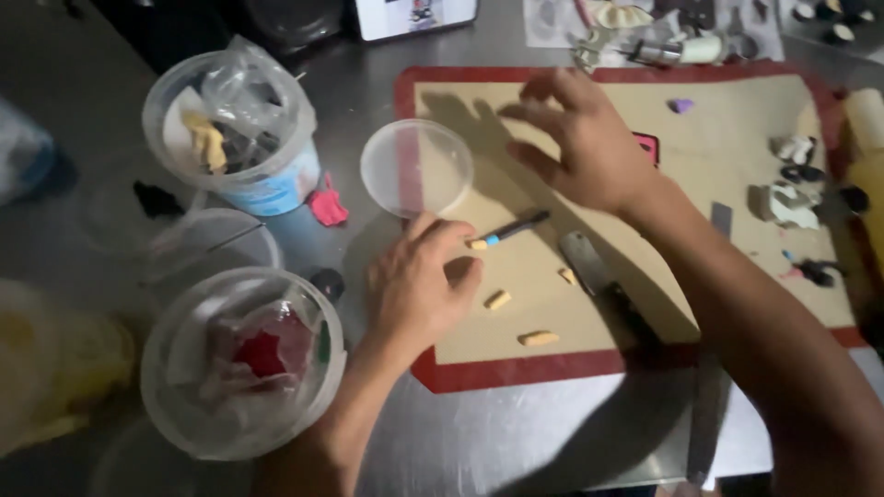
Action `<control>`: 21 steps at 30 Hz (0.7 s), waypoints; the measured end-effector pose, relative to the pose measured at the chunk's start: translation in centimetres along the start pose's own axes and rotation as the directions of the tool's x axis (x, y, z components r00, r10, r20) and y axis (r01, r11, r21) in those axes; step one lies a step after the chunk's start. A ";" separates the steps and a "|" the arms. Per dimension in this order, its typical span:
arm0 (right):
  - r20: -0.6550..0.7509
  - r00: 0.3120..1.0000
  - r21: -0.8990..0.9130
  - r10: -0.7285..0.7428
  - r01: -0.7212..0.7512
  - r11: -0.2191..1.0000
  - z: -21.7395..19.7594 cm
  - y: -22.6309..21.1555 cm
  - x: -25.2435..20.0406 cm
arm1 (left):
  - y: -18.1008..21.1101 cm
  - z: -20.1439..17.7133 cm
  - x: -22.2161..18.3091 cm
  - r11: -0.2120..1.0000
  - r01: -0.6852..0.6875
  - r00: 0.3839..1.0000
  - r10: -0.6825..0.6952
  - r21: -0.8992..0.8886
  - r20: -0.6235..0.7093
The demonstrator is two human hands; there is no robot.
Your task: The person rolls small pieces of fondant into cylinders on a silicone mat, cuts a piece with a small knife, and shapes and details the pieces using a black fondant shaping tool, working one piece at a time on the mat.
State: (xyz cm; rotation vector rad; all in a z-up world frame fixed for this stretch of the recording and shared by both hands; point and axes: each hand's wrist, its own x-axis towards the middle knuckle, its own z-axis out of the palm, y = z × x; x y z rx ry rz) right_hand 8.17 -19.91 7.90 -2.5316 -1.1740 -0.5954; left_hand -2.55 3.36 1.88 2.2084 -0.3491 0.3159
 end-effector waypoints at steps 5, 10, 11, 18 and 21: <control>0.172 0.934 0.036 0.312 -0.322 0.946 -4.0 -5.5 -6.4 | -0.4 1.0 -0.3 0.998 -0.004 1.000 0.005 0.069 -0.018; 0.263 0.775 -0.058 0.574 -0.581 0.812 -5.8 -10.0 -10.8 | 0.6 -0.1 -0.1 0.990 0.106 0.992 -0.111 0.091 0.061; 0.307 0.717 -0.096 0.626 -0.631 0.770 -6.1 -10.4 -11.1 | 0.9 -0.3 0.0 0.994 0.051 0.998 -0.055 0.099 0.042; 0.334 0.579 0.005 0.744 -0.791 0.612 -5.7 -9.7 -13.2 | 1.9 0.7 0.4 0.984 -0.007 0.997 -0.007 0.176 0.077; 0.235 0.602 0.087 0.763 -0.795 0.600 -6.6 -9.9 -14.7 | 2.6 0.8 0.4 0.986 0.033 0.981 -0.064 0.166 0.186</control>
